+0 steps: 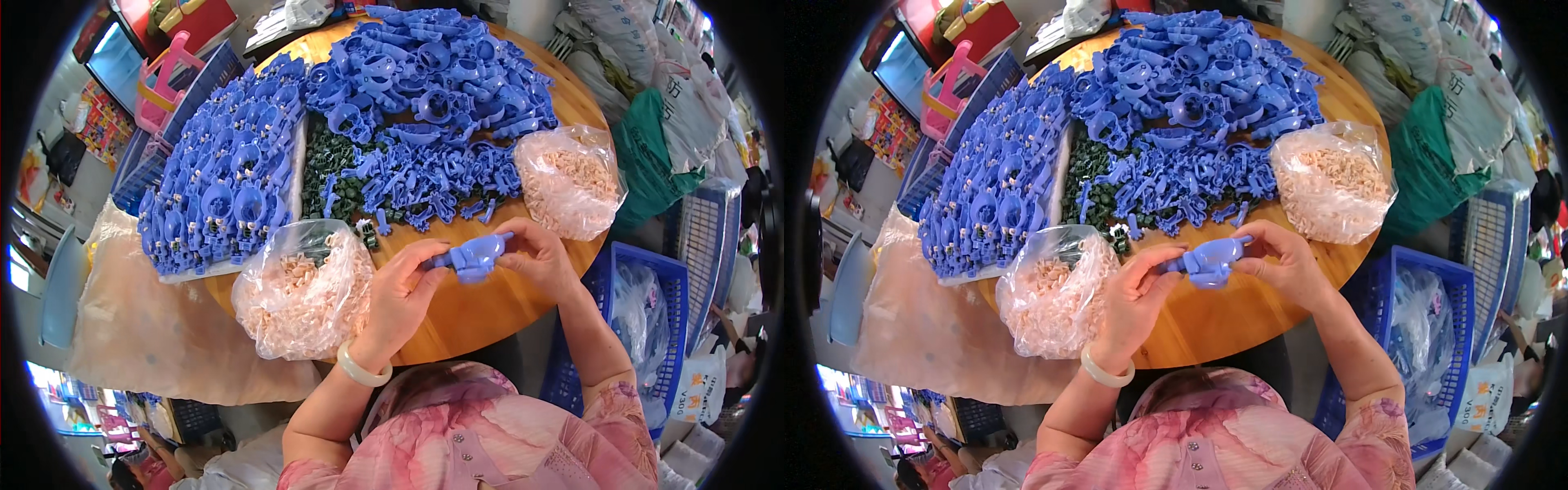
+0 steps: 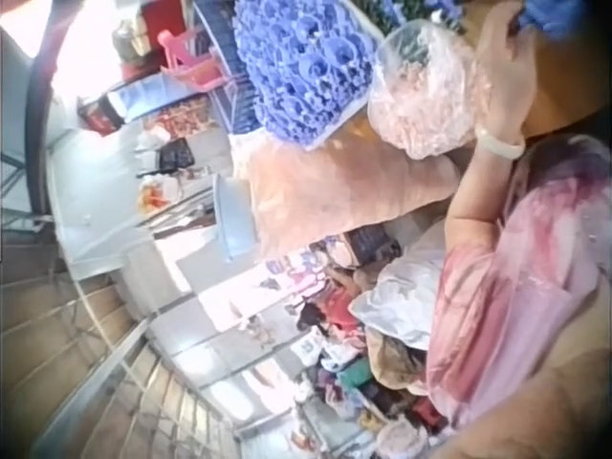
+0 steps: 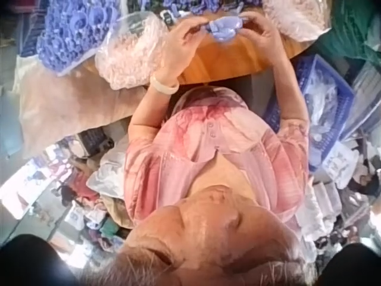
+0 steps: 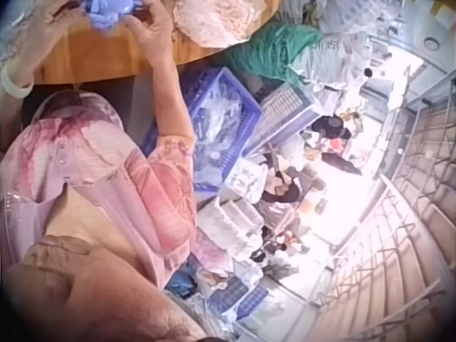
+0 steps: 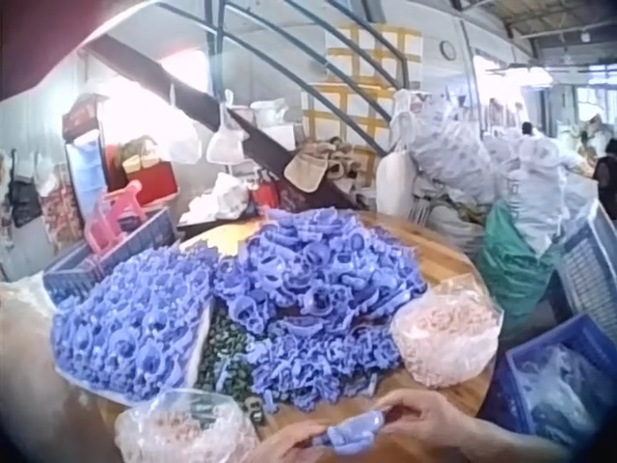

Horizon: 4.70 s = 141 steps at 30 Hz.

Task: Assembling small blue plastic toy components by hand.

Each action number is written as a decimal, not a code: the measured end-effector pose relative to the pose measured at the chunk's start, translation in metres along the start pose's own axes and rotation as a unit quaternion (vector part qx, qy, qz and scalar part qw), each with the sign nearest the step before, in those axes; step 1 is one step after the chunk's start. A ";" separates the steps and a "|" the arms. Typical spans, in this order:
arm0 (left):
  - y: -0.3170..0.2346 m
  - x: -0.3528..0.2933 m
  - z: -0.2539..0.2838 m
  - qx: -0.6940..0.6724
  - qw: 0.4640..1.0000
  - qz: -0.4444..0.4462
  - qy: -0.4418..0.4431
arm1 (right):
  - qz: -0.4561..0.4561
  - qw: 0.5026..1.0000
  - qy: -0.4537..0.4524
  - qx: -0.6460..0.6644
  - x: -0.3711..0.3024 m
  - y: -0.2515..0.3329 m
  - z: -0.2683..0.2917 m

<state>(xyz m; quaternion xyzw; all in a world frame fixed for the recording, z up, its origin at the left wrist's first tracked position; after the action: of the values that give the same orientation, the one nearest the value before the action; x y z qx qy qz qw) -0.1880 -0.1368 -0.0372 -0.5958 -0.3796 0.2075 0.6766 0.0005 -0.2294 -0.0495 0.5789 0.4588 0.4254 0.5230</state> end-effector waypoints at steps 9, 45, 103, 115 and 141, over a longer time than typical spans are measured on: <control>-0.047 0.019 0.000 0.289 0.940 -0.143 0.114 | 0.294 0.899 0.053 -0.321 0.003 0.044 -0.011; -0.072 0.118 0.287 0.688 0.675 -0.007 -0.265 | 0.157 0.911 -0.046 -0.379 0.014 0.005 -0.011; 0.013 0.028 -0.025 -0.252 0.952 0.171 0.040 | -0.023 0.989 -0.028 0.147 -0.008 -0.023 -0.019; 0.044 -0.036 -0.033 -0.423 0.881 0.212 -0.024 | 0.216 0.876 -0.039 -0.430 -0.035 0.020 -0.072; 0.029 -0.081 0.018 -0.466 0.862 0.201 0.003 | 0.218 0.810 0.162 -0.520 0.059 -0.009 -0.079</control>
<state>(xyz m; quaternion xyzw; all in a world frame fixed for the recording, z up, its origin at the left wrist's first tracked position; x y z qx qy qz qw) -0.2475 -0.1791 -0.0866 -0.9054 -0.3021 0.1363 0.2653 -0.0640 -0.1547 -0.0502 0.2276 0.1088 0.7911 0.5572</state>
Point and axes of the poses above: each hand's wrist, its own x-axis towards the middle knuckle, its own z-axis out of the back of the hand, y = z × x, the point moved 5 cm from there along x, towards the middle knuckle, and after that the axes turned 3 degrees about -z, right-handed, at the moved point
